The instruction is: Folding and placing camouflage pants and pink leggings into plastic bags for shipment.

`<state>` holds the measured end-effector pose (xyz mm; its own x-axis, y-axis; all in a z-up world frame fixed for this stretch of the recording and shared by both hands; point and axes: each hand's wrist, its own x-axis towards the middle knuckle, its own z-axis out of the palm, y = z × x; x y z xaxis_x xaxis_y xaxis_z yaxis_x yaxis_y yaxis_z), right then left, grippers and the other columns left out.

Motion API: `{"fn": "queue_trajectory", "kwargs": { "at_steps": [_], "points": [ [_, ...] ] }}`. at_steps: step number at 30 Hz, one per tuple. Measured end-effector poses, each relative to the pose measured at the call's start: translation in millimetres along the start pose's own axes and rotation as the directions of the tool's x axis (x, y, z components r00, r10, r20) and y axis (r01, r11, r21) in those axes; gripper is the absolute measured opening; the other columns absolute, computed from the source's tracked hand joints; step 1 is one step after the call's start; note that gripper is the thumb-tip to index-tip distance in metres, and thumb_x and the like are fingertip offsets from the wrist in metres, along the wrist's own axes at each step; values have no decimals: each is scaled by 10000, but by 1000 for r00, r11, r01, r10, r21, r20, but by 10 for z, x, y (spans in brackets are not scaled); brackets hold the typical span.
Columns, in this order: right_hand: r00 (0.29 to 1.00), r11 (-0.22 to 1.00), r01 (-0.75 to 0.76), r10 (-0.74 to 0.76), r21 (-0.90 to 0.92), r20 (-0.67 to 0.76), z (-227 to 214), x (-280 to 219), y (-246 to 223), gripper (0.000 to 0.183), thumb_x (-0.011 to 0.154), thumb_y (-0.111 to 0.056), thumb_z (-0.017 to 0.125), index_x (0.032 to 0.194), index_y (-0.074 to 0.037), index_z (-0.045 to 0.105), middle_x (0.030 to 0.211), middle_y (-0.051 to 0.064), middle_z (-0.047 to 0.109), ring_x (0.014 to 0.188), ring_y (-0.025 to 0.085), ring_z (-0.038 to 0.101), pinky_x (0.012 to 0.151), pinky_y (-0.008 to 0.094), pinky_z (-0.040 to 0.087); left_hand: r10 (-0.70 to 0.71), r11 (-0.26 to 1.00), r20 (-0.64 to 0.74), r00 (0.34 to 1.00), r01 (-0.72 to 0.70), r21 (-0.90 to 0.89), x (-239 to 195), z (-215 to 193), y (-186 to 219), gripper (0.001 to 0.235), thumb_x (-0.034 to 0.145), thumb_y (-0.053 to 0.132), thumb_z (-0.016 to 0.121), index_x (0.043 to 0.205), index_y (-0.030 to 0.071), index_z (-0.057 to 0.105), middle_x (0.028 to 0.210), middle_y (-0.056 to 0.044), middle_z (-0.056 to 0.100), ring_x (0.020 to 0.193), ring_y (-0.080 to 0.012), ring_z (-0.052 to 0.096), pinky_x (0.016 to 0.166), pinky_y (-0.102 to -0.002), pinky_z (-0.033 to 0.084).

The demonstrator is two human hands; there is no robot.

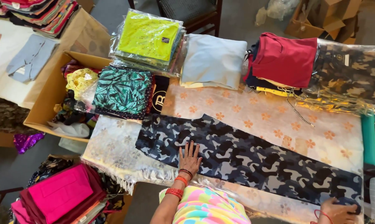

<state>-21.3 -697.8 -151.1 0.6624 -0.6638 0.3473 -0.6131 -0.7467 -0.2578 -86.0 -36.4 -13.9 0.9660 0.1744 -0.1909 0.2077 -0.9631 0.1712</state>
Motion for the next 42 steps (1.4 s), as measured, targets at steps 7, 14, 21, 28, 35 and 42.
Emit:
{"fn": "queue_trajectory", "kwargs": {
  "at_steps": [7, 14, 21, 28, 35, 42],
  "points": [
    [994, 942, -95, 75, 322, 74, -724, 303, -775, 616, 851, -151, 740, 1375, 53, 489, 1249, 285, 553, 1123, 444, 544, 952, 561, 439, 9, 1000, -28, 1000, -9, -12, 11, 60, -55, 713, 1023, 463, 476, 1629, 207, 199, 1708, -96, 81, 1565, -340, 32, 1211, -621, 17],
    [967, 768, -254, 181, 588, 182, -1026, 688, -707, 481, 870, -118, 774, 1299, 14, 601, 1191, 169, 654, 1024, 303, 619, 865, 446, 507, 24, 1000, -28, 999, -25, -10, 20, 44, -41, 705, 1015, 467, 487, 1619, 217, 222, 1708, -92, 91, 1566, -334, 39, 1217, -613, 29],
    [913, 510, -404, 278, 759, 299, 119, 764, -452, 350, 889, -84, 808, 1221, -20, 714, 1132, 57, 759, 924, 165, 701, 777, 335, 580, -49, 971, -142, 989, 14, -237, 308, 454, -250, 482, 975, 351, 628, 1425, 200, 544, 1592, -100, 403, 1501, -339, 311, 1198, -595, 223],
    [951, 710, 166, -299, 684, 80, -694, -914, -2928, 521, 1012, -299, 754, 1310, 84, 564, 1307, 251, 620, 1193, 376, 583, 1046, 471, 449, -267, 364, 90, 959, 187, -912, 763, 492, -382, 461, 1018, 454, 588, 1313, 114, 692, 1208, -136, 788, 1115, -300, 757, 974, -439, 590],
    [-58, 286, -54, -957, 957, 283, -2145, -2637, -3966, 341, 981, -173, 658, 1289, -51, 578, 1283, 135, 635, 1186, 238, 618, 1026, 396, 492, -145, -422, 533, 834, 435, -795, 969, 852, -863, 771, 1012, 696, 512, 1448, 60, 523, 1380, -87, 587, 1251, -204, 566, 1014, -363, 448],
    [-522, 490, -128, -773, 862, 362, -2112, -2699, -3748, 543, 996, -332, 615, 1441, -37, 520, 1380, 154, 637, 1286, 235, 601, 1091, 375, 476, -155, 325, 244, 957, 282, -903, 1130, 903, -824, 407, 875, 336, 832, 1106, 4, 783, 995, -151, 794, 844, -166, 583, 735, -360, 488]
  ]
}}
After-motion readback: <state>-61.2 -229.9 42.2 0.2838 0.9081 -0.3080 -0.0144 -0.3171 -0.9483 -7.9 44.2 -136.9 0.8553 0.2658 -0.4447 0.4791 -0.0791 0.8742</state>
